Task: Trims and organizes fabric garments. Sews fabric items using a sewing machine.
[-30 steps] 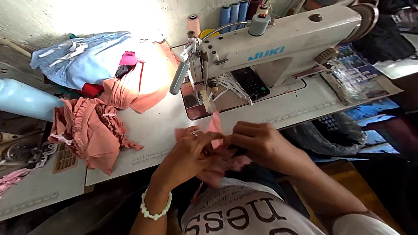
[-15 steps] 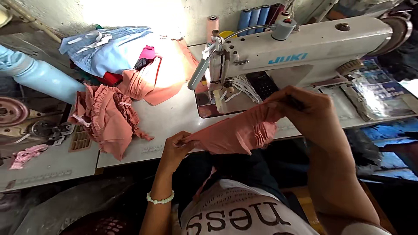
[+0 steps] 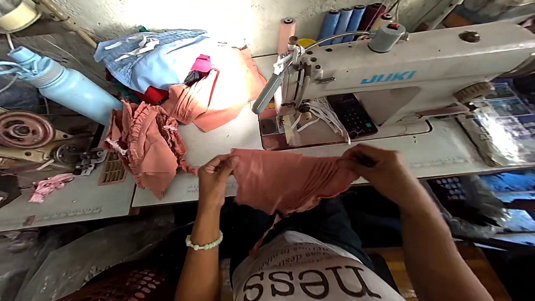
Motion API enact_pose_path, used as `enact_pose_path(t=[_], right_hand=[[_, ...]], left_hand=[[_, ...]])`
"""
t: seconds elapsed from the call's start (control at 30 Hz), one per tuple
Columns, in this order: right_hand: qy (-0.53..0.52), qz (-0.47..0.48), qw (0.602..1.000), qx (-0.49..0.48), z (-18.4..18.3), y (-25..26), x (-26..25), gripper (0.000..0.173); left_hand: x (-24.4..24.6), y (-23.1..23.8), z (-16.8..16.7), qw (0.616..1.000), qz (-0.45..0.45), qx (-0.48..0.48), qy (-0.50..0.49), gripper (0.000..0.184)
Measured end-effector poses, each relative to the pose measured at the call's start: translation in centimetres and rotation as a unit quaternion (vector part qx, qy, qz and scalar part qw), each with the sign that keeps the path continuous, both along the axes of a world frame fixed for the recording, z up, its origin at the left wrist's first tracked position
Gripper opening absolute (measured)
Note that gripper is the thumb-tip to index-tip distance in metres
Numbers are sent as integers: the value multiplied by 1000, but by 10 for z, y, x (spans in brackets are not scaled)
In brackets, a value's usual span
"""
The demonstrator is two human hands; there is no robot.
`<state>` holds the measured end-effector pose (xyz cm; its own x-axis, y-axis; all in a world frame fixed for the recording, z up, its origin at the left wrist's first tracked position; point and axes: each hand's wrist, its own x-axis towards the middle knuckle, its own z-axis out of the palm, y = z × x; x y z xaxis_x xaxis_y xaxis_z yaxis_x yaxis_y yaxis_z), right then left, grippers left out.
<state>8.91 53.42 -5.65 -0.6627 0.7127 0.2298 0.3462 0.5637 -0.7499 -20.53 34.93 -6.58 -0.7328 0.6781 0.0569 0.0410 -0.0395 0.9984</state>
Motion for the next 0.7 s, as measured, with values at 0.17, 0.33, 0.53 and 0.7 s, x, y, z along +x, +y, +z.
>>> enact_pose_path(t=[0.17, 0.33, 0.53, 0.7], right_hand=[[-44, 95, 979, -174, -33, -58, -15, 16], [-72, 83, 926, -362, -69, -95, -35, 25], [-40, 67, 888, -454, -88, -95, -27, 25], [-50, 88, 881, -462, -97, -91, -23, 26]], left_hand=[[-50, 32, 35, 920, -100, -160, 342, 19], [-33, 126, 4, 840, -187, -231, 453, 13], [3, 144, -43, 837, -156, -213, 480, 21], [23, 115, -71, 795, -155, -167, 562, 29]])
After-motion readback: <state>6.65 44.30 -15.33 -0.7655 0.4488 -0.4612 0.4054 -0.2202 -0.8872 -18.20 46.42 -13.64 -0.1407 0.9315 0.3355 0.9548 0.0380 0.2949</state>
